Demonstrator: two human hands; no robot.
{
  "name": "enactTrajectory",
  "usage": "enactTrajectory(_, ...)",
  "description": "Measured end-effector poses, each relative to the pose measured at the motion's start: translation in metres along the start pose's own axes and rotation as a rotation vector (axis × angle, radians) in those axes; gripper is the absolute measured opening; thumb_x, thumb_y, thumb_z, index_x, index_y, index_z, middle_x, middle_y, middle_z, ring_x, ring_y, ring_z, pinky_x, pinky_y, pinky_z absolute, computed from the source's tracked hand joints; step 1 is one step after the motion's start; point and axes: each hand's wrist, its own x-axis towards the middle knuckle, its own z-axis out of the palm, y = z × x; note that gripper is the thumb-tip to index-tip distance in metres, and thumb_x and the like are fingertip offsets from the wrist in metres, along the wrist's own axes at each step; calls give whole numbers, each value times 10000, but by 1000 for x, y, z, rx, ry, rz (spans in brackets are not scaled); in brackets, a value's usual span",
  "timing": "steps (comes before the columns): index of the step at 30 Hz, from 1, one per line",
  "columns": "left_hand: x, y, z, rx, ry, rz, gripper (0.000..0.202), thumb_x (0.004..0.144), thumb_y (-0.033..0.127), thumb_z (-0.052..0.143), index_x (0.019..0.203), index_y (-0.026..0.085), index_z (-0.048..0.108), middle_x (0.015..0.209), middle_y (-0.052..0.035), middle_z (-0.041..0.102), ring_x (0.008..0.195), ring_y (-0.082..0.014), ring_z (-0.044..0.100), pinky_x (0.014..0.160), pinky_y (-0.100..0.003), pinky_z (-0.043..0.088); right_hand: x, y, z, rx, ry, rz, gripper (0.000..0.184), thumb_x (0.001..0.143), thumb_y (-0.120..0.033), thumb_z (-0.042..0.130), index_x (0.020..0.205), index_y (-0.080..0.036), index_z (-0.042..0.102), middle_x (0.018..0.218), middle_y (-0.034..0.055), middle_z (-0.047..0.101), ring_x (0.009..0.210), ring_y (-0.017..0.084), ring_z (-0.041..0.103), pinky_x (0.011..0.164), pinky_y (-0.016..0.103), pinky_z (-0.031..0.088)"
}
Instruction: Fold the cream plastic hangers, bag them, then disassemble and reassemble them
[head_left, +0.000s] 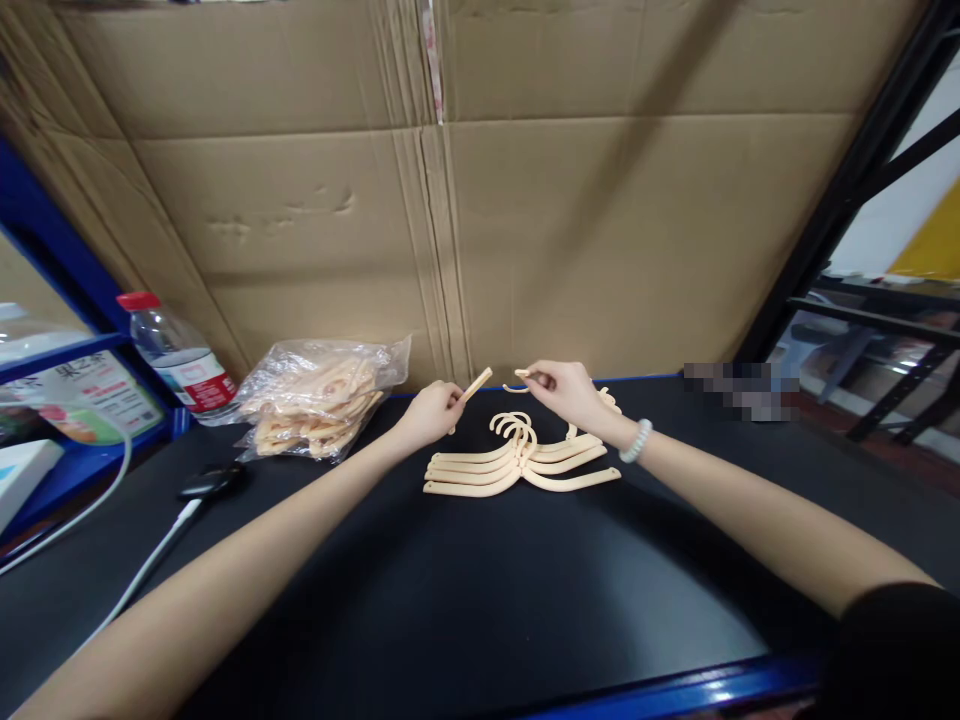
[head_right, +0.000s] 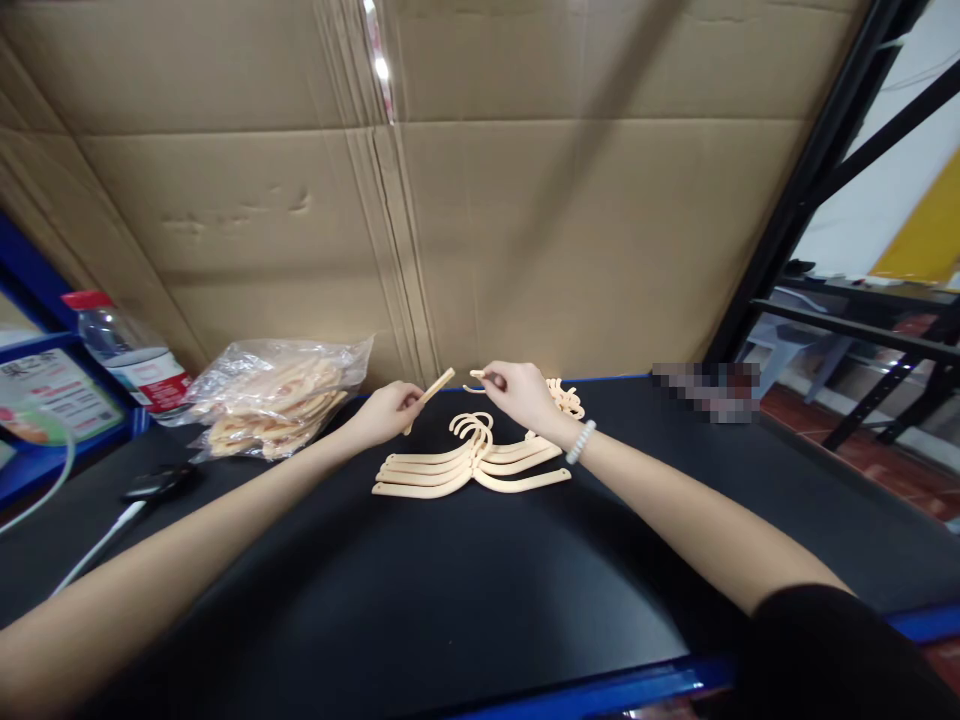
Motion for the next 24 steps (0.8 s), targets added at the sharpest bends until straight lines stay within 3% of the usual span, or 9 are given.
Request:
enactTrajectory(2,-25,1,-1,-138,35,38,173,912,296,525,925,141,602,793,-15,640,735,-174,649,687,-314,542,-22,-8,-10,99,23,33,293,964,-347,440,969,-140,647,611,11,639,540,136,604,556,265,479)
enactTrajectory(4,-49,6,4,-278,29,73,200,907,344,472,904,163,558,711,17,600,647,-151,629,625,-285,537,-41,-19,-16,374,24,92,267,926,-374,506,951,-143,638,603,8,650,501,128,608,528,259,505)
enactTrajectory(7,-80,15,19,-455,8,105,224,900,405,450,873,186,490,678,36,562,614,-134,606,622,-283,544,-59,-35,-20,775,3,185,202,834,-354,637,872,-156,642,676,35,696,593,151,671,587,280,556)
enactTrajectory(9,-93,20,29,-699,30,140,215,886,401,507,860,189,484,676,38,542,608,-131,584,606,-278,535,-66,-43,-19,905,-15,208,182,816,-329,653,884,-160,658,741,49,718,686,165,697,650,296,573)
enactTrajectory(11,-102,22,36,-779,51,171,187,883,366,547,869,185,501,712,29,552,617,-125,586,613,-269,529,-71,-47,-18,980,-37,206,184,841,-320,615,916,-167,682,809,56,726,763,168,699,710,308,575)
enactTrajectory(15,-109,19,42,-724,109,259,101,892,273,567,865,178,545,865,-2,565,681,-115,621,658,-255,530,-80,-47,-14,1024,-87,211,263,920,-355,516,914,-177,709,909,65,720,821,158,677,770,312,554)
enactTrajectory(18,-111,15,44,-705,143,279,58,909,233,552,877,184,554,885,-2,566,699,-113,634,665,-246,528,-84,-46,-9,1021,-108,256,184,848,-329,654,956,-186,695,930,57,723,869,162,679,807,307,546)
enactTrajectory(24,-112,13,44,-696,162,302,24,920,197,540,902,189,553,855,4,571,719,-116,639,690,-243,526,-90,-44,-1,1128,-104,357,268,708,-234,791,887,-206,594,837,3,698,772,137,682,748,288,550)
